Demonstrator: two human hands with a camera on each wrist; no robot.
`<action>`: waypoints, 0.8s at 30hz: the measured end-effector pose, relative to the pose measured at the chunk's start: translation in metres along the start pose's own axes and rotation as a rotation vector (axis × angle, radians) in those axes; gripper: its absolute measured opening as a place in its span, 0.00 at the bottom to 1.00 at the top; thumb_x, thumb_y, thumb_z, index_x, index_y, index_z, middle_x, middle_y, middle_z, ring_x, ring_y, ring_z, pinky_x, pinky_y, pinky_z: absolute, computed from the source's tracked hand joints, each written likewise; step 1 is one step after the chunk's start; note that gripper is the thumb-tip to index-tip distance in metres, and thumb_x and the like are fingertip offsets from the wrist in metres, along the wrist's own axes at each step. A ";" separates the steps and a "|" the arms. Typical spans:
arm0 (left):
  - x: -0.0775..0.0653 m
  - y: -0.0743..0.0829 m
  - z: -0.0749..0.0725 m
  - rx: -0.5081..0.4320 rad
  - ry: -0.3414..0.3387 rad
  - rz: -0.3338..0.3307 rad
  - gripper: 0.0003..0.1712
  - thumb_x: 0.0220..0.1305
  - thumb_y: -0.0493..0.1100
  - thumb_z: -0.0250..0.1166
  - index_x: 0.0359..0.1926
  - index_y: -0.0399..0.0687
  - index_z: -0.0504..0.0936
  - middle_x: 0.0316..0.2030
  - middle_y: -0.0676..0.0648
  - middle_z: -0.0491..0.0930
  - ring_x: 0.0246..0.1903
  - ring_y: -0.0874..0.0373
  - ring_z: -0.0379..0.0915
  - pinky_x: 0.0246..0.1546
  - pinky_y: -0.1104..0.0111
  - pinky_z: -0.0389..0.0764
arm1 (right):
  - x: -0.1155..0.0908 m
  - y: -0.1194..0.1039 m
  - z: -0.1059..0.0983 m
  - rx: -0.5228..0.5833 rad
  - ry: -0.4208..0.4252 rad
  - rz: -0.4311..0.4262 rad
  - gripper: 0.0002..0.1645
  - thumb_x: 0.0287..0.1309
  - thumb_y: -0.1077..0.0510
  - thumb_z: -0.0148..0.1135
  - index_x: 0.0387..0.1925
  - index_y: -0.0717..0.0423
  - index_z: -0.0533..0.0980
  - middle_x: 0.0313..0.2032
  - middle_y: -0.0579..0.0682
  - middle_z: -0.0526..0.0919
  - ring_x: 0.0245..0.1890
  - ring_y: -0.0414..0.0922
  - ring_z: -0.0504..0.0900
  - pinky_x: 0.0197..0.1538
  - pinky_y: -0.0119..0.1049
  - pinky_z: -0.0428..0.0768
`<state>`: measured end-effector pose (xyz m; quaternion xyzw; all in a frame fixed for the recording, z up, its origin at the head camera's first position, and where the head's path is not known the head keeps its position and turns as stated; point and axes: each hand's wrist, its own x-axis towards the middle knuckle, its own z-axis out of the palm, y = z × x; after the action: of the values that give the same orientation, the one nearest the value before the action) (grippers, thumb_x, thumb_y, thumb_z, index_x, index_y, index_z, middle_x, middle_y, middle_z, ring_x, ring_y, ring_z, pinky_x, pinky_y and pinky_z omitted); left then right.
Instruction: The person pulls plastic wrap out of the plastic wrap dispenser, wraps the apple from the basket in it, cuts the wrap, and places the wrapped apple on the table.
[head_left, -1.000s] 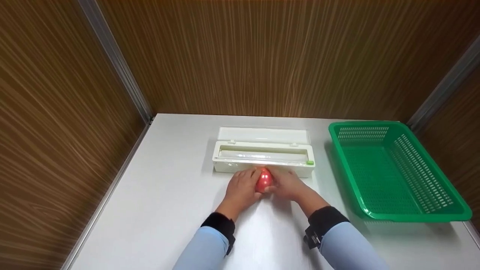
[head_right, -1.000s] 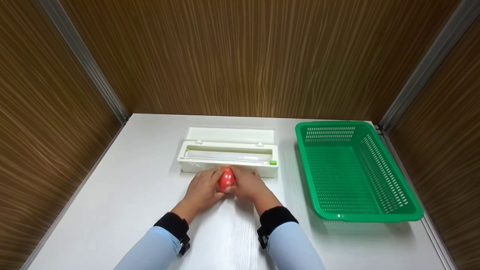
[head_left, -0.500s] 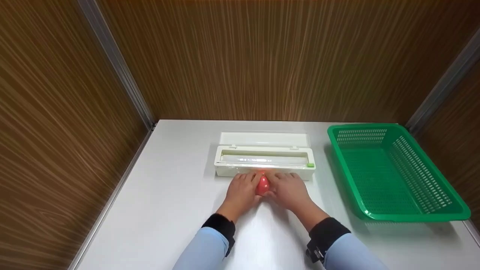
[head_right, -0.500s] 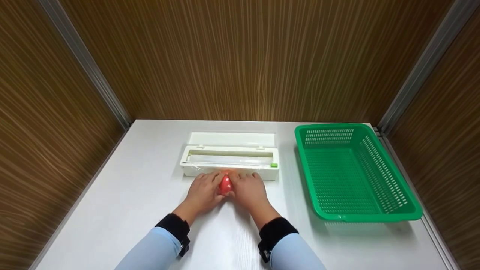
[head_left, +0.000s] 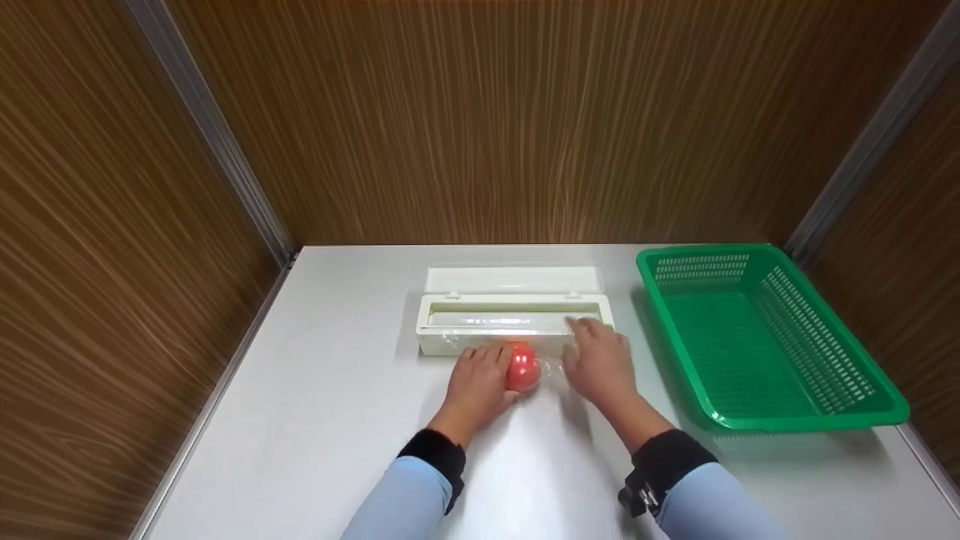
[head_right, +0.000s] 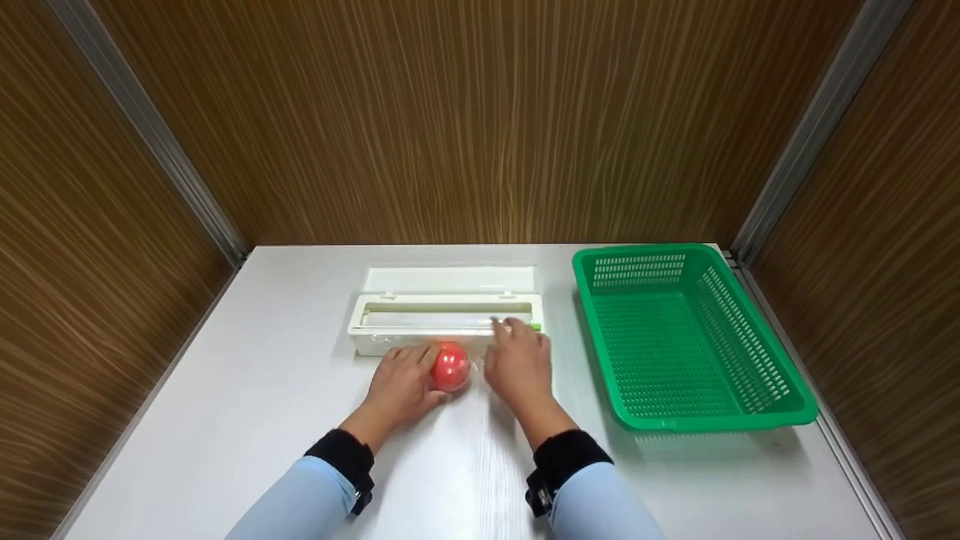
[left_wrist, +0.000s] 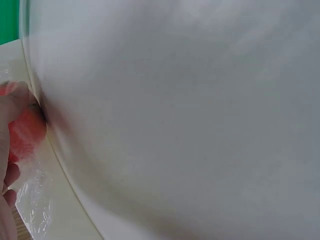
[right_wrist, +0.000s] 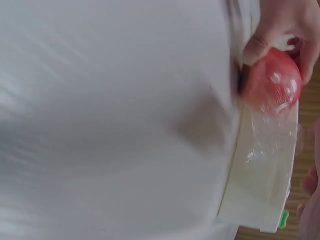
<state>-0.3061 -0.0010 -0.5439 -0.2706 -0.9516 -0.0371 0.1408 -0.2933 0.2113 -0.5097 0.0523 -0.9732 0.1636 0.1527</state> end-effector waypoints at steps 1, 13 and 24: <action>0.000 0.000 -0.001 0.011 -0.007 -0.006 0.47 0.51 0.68 0.68 0.64 0.46 0.69 0.58 0.47 0.74 0.58 0.51 0.68 0.57 0.57 0.67 | 0.003 0.003 -0.003 0.006 0.008 0.049 0.31 0.61 0.52 0.56 0.65 0.56 0.67 0.59 0.60 0.71 0.59 0.59 0.68 0.60 0.59 0.63; 0.004 0.017 -0.012 0.072 -0.052 -0.040 0.44 0.56 0.75 0.55 0.60 0.47 0.68 0.55 0.46 0.71 0.57 0.50 0.65 0.61 0.53 0.63 | 0.007 0.036 -0.012 0.115 -0.129 0.347 0.34 0.58 0.63 0.44 0.68 0.65 0.59 0.61 0.66 0.68 0.63 0.63 0.65 0.60 0.64 0.60; 0.074 0.053 -0.033 -0.003 -0.077 0.021 0.23 0.65 0.57 0.58 0.57 0.53 0.74 0.51 0.51 0.75 0.53 0.55 0.70 0.52 0.60 0.70 | 0.012 0.043 0.002 0.229 -0.159 0.322 0.35 0.61 0.62 0.47 0.71 0.60 0.57 0.61 0.67 0.70 0.63 0.63 0.67 0.61 0.61 0.64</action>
<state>-0.3304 0.0768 -0.4913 -0.2821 -0.9534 -0.0266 0.1040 -0.3121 0.2509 -0.5204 -0.0739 -0.9531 0.2908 0.0404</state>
